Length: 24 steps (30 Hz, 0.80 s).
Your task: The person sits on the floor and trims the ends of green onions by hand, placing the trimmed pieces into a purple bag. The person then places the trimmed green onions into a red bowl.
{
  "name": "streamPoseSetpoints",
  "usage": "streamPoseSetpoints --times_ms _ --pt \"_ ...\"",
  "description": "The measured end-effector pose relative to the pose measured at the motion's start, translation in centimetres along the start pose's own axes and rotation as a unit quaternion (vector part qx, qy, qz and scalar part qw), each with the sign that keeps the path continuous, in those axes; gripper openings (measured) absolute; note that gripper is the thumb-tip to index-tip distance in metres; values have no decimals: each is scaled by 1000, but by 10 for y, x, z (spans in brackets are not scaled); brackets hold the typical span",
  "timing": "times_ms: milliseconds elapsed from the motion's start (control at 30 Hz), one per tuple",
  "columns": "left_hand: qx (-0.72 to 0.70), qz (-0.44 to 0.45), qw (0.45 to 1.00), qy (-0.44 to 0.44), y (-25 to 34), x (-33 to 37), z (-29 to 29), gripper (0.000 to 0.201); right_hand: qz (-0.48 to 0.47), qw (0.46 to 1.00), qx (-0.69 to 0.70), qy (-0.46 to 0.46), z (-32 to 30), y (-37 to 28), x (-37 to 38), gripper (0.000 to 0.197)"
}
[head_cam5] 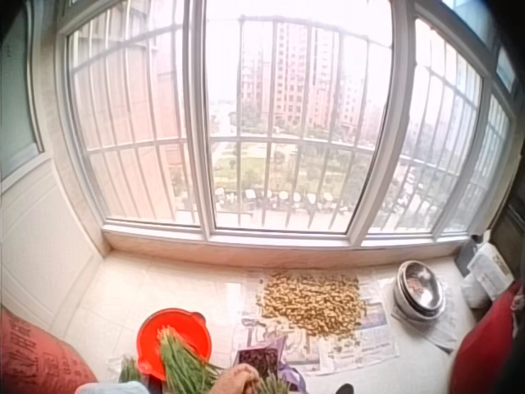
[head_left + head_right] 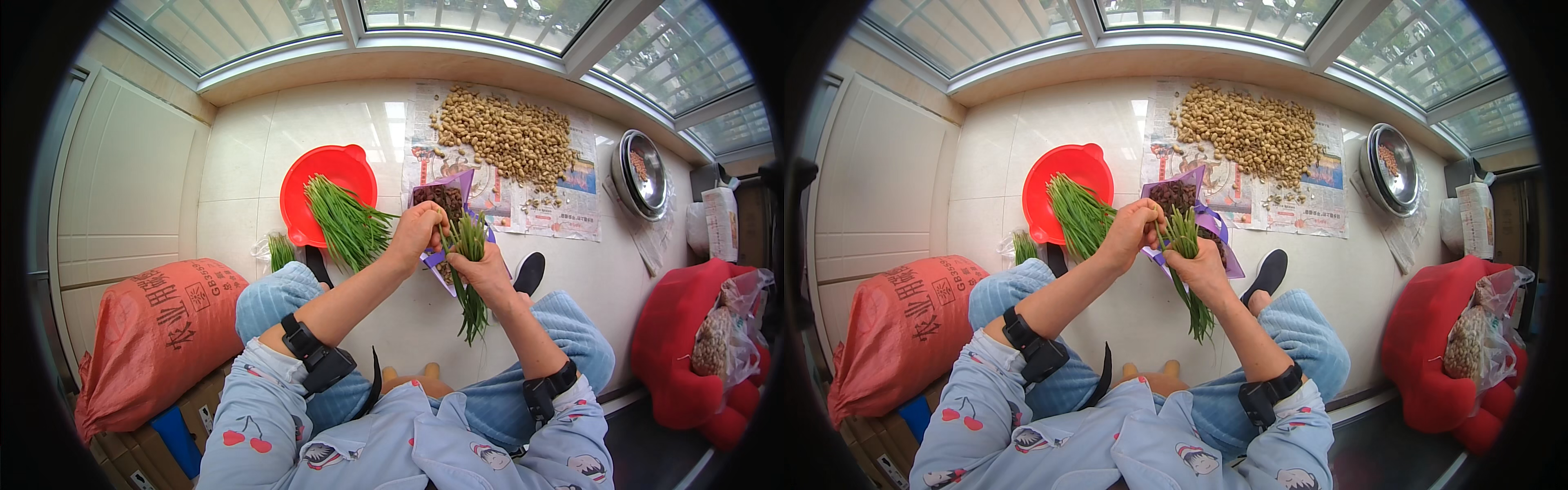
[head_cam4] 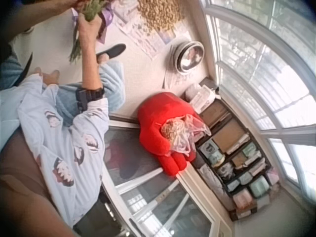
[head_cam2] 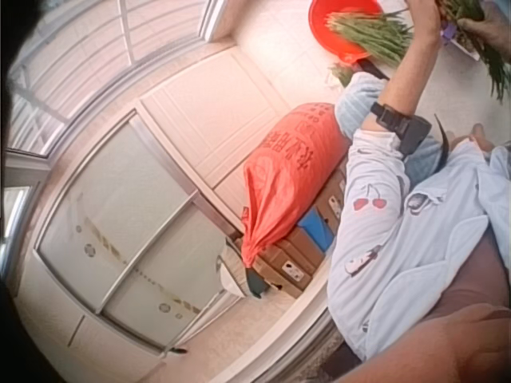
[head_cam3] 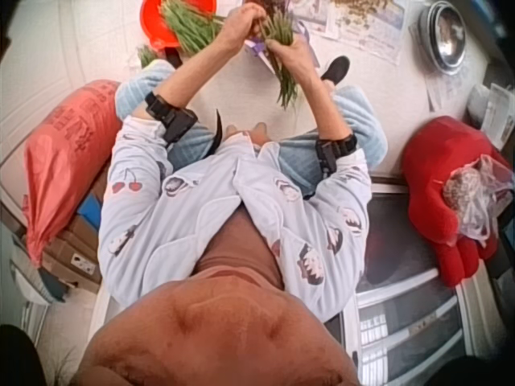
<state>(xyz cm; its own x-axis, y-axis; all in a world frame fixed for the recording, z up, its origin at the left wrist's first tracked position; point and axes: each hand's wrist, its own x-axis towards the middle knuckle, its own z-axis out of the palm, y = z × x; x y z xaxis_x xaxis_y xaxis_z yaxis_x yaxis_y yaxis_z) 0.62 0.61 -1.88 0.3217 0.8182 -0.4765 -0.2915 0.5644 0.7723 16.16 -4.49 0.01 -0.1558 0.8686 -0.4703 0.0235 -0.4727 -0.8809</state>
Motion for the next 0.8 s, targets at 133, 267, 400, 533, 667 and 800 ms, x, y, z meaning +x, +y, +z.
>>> streamPoseSetpoints --times_ms 133,267,400,533,667,800 --pt "-19 -32 999 10 3 -1 -1 22 -18 1000 1 5 1 1 -1 5" --pt "-18 -31 999 17 3 0 2 25 -19 1000 3 19 -1 4 1 5" --pt "66 -6 998 18 -1 0 3 23 -52 997 -37 35 0 5 2 4" --pt "-2 -33 999 35 1 1 -3 22 -18 999 41 13 -2 -1 1 5" --pt "-40 -8 997 68 8 3 -8 22 41 988 150 -8 -6 -11 -3 7" --pt "-50 -23 998 37 8 -1 -2 16 65 975 210 -21 -6 -16 -4 8"
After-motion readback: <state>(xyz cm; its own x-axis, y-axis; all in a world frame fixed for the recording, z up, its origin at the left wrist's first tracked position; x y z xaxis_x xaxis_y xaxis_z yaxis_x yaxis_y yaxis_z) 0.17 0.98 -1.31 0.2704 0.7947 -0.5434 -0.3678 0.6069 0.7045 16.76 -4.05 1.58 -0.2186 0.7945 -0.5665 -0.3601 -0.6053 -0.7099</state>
